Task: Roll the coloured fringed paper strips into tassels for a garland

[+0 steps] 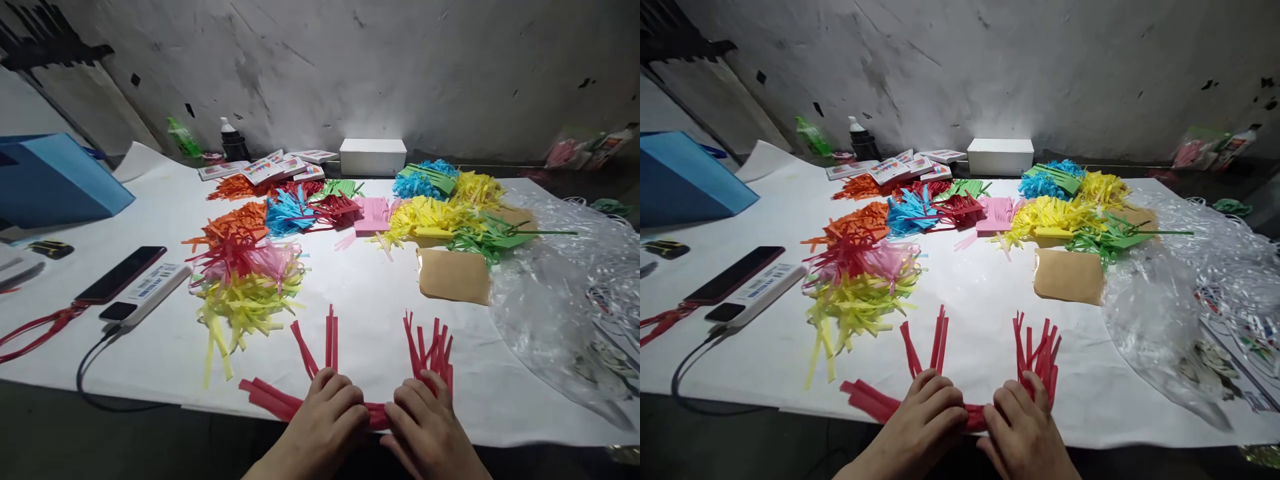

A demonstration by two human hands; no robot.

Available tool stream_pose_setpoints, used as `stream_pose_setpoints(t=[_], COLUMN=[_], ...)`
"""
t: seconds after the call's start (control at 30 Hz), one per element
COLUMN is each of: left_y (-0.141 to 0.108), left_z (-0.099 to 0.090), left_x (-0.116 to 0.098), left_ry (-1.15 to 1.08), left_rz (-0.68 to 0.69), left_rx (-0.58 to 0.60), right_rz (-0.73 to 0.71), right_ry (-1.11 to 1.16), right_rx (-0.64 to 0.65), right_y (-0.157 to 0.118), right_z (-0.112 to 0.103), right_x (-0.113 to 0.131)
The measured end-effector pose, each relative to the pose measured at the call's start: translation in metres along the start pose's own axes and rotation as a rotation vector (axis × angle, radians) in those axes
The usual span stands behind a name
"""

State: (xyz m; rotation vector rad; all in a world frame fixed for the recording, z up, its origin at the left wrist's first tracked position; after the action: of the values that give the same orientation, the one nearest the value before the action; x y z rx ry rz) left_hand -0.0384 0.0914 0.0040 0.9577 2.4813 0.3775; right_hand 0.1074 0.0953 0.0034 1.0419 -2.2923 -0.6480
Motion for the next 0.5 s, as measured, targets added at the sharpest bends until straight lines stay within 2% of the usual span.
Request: stream_pose_setpoints(t=[0.13, 0.23, 0.3, 0.43, 0.5], left_y=[-0.001, -0.001, -0.001, 0.004, 0.007], left_z=[-0.001, -0.009, -0.018, -0.027, -0.026], left_x=[-0.003, -0.006, -0.007, -0.007, -0.009], left_ry=[-0.036, -0.017, 0.021, 0.068, 0.069], left_rz=[0.023, 0.050, 0.048, 0.011, 0.014], left_rx=[-0.050, -0.145, -0.210, -0.238, -0.222], right_rz=[-0.004, -0.043, -0.030, 0.054, 0.056], right_ry=[-0.042, -0.056, -0.072, -0.207, -0.225], right_rx=[-0.122, -0.203, -0.231, -0.097, -0.075], right_y=[-0.001, -0.004, -0.008, -0.011, -0.008], right_z=[0.000, -0.004, -0.012, -0.023, -0.022], right_x=[0.013, 0.019, 0.015, 0.002, 0.006])
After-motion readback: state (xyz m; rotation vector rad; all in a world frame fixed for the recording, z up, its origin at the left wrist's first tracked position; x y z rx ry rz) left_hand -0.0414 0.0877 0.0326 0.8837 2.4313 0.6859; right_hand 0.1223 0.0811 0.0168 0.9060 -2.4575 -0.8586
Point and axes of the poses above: each hand's wrist, its own y-axis towards the middle knuckle, its own z-axis out of the palm, x = y × z, the point moved 7 cm from there along y, towards the middle knuckle, and after that the axes turned 3 degrees about y, right-handed, at the moved point
